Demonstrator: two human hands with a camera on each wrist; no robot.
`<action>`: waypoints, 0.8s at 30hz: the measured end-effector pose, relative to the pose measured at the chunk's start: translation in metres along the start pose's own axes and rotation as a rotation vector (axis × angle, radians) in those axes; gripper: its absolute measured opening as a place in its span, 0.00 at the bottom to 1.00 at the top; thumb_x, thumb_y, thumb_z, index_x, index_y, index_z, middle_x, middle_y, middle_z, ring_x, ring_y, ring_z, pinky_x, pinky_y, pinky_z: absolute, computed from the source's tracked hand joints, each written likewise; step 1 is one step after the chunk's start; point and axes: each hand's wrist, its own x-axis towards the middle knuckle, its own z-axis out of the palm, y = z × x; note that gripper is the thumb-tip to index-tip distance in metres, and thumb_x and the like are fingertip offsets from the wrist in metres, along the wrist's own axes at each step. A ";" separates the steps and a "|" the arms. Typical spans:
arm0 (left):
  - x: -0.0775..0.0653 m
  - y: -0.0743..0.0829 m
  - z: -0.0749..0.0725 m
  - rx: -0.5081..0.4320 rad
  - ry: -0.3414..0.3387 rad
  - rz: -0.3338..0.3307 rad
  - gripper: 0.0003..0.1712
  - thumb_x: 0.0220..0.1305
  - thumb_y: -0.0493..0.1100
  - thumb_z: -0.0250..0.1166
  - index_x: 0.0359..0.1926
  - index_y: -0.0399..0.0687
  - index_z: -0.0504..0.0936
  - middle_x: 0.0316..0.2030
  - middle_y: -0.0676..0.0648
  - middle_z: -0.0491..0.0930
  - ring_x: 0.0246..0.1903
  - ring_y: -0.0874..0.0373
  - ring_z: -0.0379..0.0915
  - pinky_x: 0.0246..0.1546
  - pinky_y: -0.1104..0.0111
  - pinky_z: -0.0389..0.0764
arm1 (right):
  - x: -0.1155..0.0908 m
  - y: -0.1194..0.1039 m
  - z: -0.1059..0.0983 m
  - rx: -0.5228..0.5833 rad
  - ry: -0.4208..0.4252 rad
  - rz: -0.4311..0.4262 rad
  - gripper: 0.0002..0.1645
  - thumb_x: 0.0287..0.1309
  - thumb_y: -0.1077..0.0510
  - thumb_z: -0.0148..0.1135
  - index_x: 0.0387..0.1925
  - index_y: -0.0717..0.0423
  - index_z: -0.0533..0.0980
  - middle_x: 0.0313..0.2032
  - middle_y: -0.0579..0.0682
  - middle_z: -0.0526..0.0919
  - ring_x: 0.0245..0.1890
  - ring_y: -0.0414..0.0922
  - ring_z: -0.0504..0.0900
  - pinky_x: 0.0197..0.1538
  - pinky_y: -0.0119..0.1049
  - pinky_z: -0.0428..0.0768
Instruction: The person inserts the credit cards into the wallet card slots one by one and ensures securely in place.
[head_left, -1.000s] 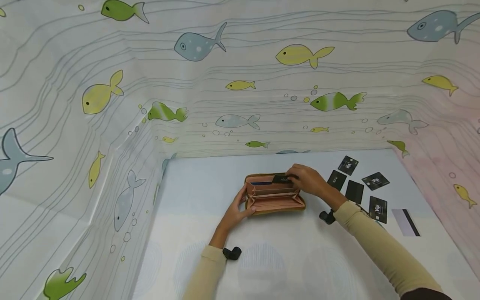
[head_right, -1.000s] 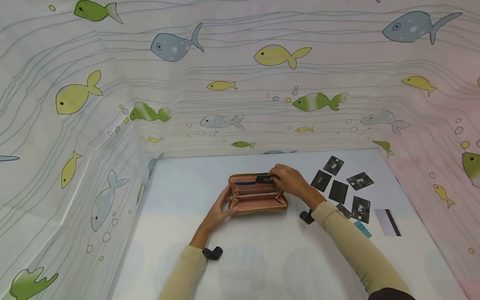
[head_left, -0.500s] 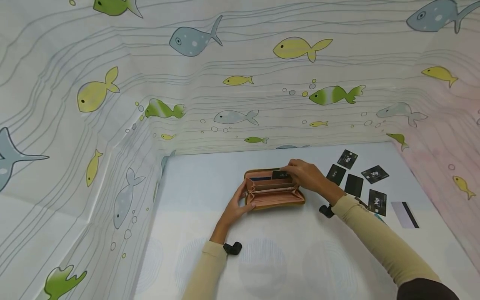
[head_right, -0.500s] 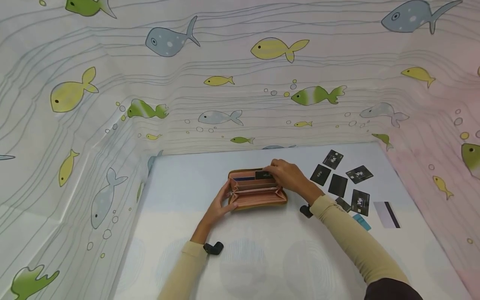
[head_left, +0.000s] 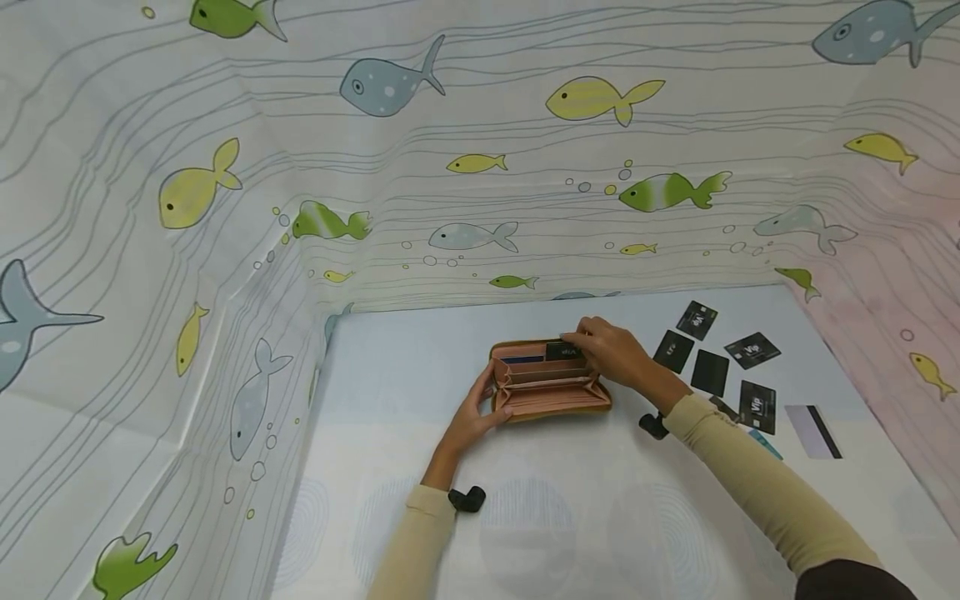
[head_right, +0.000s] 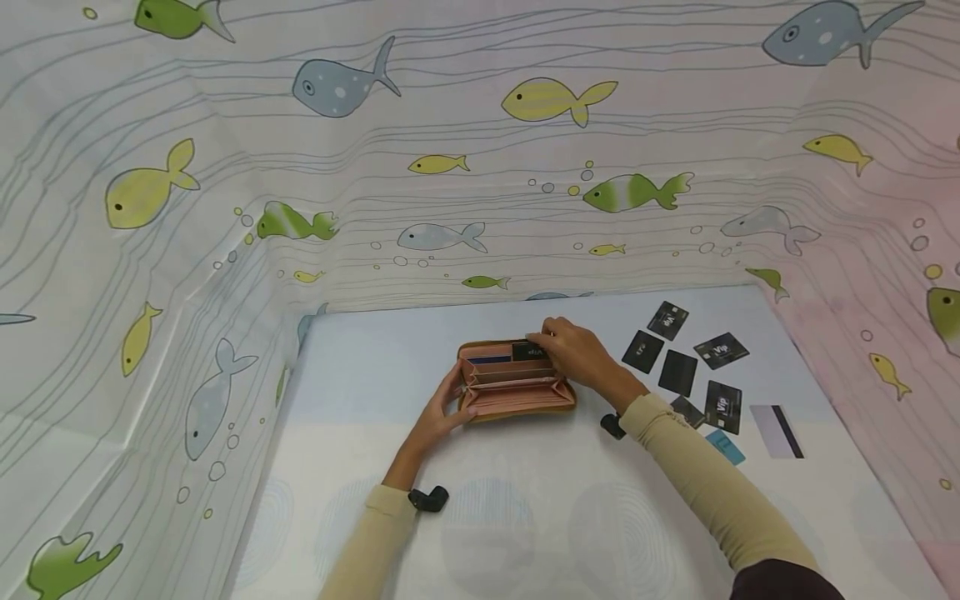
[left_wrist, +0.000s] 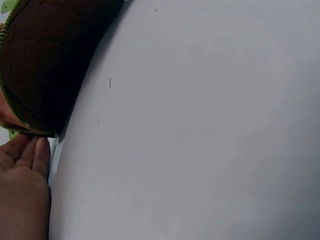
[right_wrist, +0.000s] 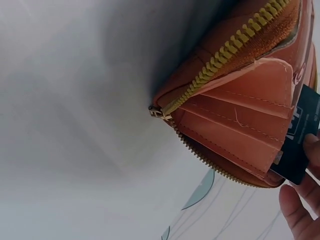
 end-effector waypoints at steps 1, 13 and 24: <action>0.000 0.000 0.000 -0.003 0.000 0.002 0.52 0.65 0.35 0.64 0.80 0.41 0.41 0.77 0.35 0.51 0.75 0.39 0.50 0.73 0.41 0.56 | 0.000 0.000 0.001 0.004 0.005 0.001 0.16 0.62 0.70 0.63 0.50 0.56 0.82 0.37 0.52 0.78 0.36 0.46 0.78 0.31 0.38 0.79; -0.001 0.000 -0.001 -0.008 -0.001 -0.007 0.52 0.65 0.36 0.64 0.80 0.40 0.41 0.77 0.35 0.51 0.76 0.40 0.49 0.73 0.41 0.55 | -0.003 -0.001 0.003 0.043 0.029 0.008 0.15 0.58 0.71 0.67 0.46 0.56 0.82 0.38 0.51 0.80 0.39 0.47 0.78 0.36 0.40 0.81; -0.002 0.002 -0.001 -0.013 -0.007 -0.014 0.52 0.66 0.36 0.64 0.80 0.42 0.41 0.77 0.35 0.51 0.76 0.39 0.48 0.74 0.42 0.55 | -0.003 -0.001 0.004 0.071 0.023 0.011 0.14 0.58 0.71 0.66 0.45 0.57 0.83 0.37 0.50 0.79 0.39 0.46 0.78 0.33 0.38 0.80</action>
